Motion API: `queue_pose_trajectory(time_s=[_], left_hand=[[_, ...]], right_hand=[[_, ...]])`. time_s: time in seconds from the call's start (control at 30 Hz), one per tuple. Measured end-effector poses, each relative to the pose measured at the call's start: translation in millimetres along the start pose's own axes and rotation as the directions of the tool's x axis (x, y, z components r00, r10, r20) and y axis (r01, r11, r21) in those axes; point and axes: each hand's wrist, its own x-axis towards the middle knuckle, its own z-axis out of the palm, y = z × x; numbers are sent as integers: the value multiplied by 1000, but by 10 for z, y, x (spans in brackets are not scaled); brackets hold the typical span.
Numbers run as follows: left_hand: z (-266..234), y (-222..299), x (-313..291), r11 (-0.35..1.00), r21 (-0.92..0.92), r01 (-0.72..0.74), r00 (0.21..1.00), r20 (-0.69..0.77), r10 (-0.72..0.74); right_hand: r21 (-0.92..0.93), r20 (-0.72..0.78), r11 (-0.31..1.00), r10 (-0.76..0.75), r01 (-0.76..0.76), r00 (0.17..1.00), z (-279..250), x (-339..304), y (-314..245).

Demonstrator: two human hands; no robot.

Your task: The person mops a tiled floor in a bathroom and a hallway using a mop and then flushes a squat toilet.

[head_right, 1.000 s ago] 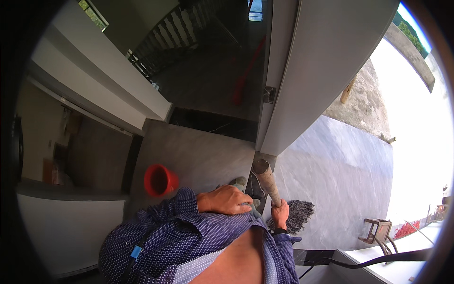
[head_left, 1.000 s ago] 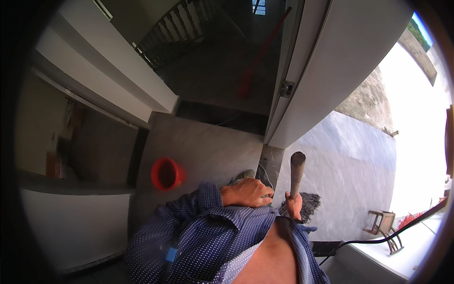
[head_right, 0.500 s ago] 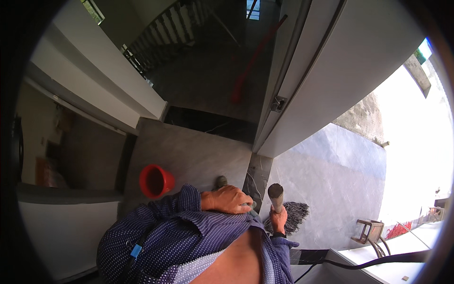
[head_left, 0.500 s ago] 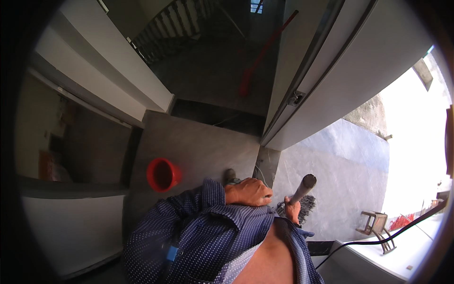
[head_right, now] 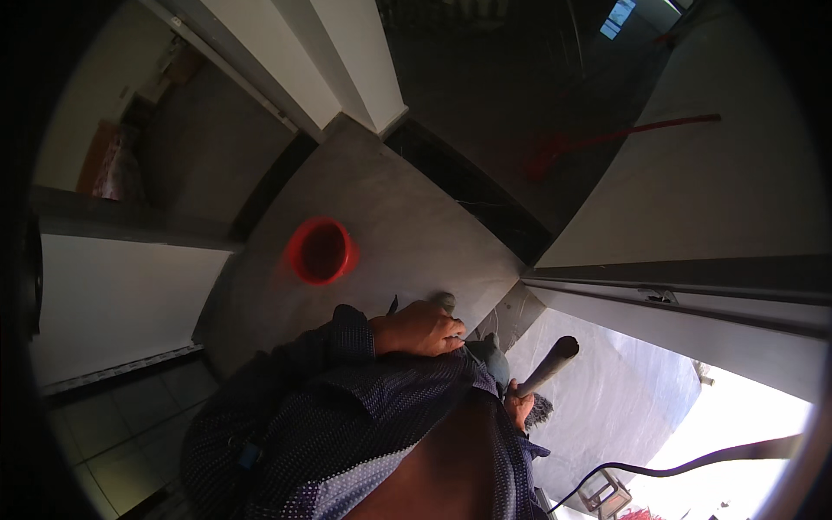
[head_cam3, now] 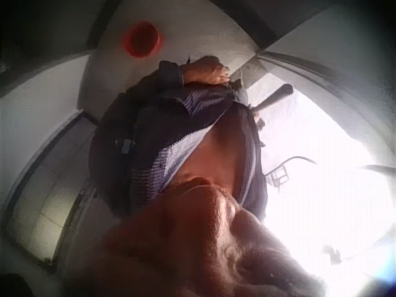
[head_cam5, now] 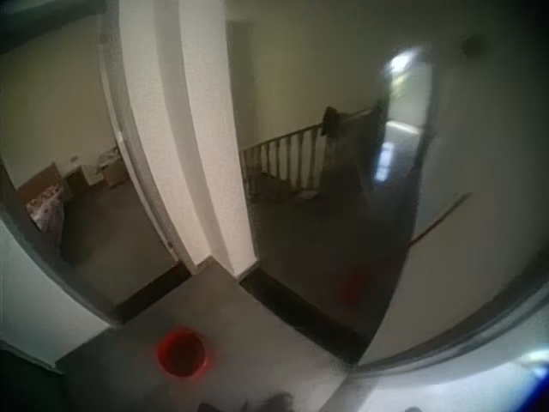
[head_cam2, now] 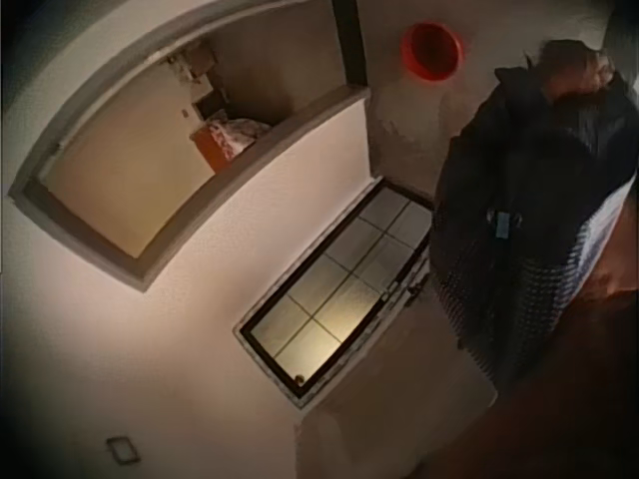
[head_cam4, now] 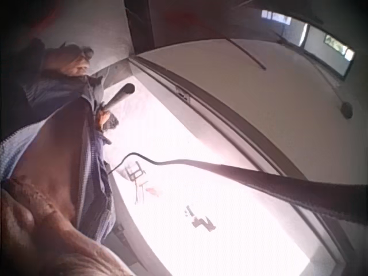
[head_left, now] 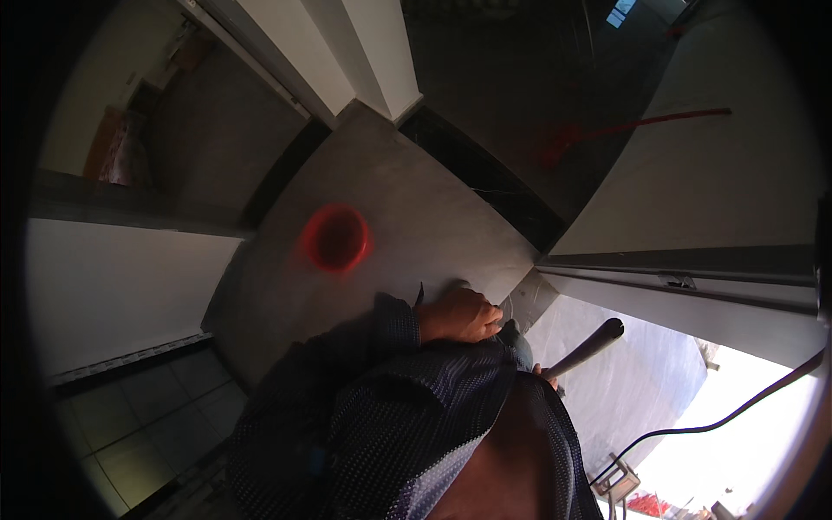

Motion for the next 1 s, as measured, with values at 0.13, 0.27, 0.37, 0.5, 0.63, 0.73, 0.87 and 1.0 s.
queue_pose_trajectory(time_s=[0.13,0.27,0.37,0.5,0.63,0.73,0.87,1.0], left_hand=[[-131,-324,-481,961,-135,240,963,-89,-253],[-227,-579,-787,895,-240,376,907,-105,-408],[-290,-742,-761,867,-249,431,882,-83,-463],[-415,-971,-529,866,-192,461,880,-29,-474],[-720,-1245,-83,883,-174,435,898,7,-441],[-1189,-1400,361,897,-127,424,906,53,-421],[-1797,-1536,796,935,-108,338,941,8,-340],[-2399,-1670,1103,929,-42,368,929,-28,-369]], right_hand=[[-21,54,1000,19,-18,998,247,318,-276],[20,128,998,-69,67,989,422,628,-519],[132,186,988,-108,84,976,655,936,-426],[124,294,981,-178,148,939,761,1241,-746],[96,278,989,-131,109,952,847,1560,-1414],[130,248,991,-60,28,967,1001,1948,-1567],[104,160,994,-36,20,986,1259,2256,-1835],[102,198,993,-70,50,978,1390,2481,-2142]])
